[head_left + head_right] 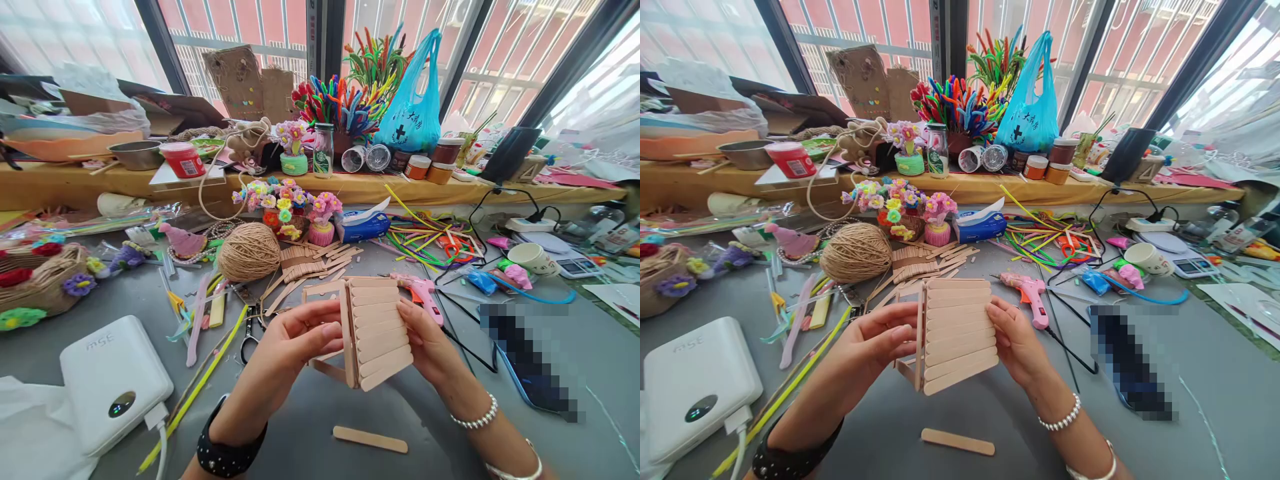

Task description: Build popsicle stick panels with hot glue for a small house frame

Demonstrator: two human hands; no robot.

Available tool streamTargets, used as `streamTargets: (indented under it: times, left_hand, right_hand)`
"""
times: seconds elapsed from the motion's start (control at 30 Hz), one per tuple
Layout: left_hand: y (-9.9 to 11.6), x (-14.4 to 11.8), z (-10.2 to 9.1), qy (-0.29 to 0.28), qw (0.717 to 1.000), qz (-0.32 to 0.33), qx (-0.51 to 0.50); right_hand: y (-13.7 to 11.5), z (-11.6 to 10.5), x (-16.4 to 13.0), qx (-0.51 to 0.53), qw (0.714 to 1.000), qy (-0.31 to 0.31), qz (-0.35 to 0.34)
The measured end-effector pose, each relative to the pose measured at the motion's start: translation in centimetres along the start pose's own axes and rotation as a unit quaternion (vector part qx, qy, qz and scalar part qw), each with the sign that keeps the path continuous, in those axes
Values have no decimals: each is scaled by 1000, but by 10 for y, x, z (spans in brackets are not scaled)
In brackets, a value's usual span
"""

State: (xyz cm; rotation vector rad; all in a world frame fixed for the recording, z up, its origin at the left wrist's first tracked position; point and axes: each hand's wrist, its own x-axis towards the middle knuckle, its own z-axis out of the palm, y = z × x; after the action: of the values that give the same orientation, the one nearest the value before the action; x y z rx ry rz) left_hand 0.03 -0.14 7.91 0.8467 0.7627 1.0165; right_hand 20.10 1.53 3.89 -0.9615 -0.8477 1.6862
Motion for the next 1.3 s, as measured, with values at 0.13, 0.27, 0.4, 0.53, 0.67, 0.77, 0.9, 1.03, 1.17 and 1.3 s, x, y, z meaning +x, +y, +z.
streamTargets:
  times: [0.13,0.27,0.4,0.53,0.67,0.77,0.9,1.03,1.17,1.3]
  left_hand:
    - [-2,1,-1,5,1000,5,20]
    - [-3,2,5,20,999,-13,46]
    - [-4,5,7,25,998,-19,52]
    - [-6,8,6,37,997,-9,61]
    - [-9,10,5,38,996,-4,77]
    - [-11,10,6,28,995,2,92]
    - [-9,9,7,48,994,17,99]
    - [-6,9,7,80,992,30,93]
    - [-4,11,3,85,992,31,87]
    - [-7,14,-2,81,992,41,85]
  right_hand:
    - [-1,0,1,-10,1000,18,-7]
    - [-1,-1,1,-28,999,33,-15]
    - [0,-2,1,-69,994,64,-49]
    - [1,-2,0,-117,985,99,-82]
    - [0,4,-2,-113,983,95,-113]
    - [-1,8,-2,-107,984,78,-120]
    - [-4,4,-1,-111,974,124,-154]
    - [-12,-5,-3,-93,954,154,-239]
    - [-17,-8,-9,-163,912,109,-359]
    - [-13,-7,-11,-331,855,34,-398]
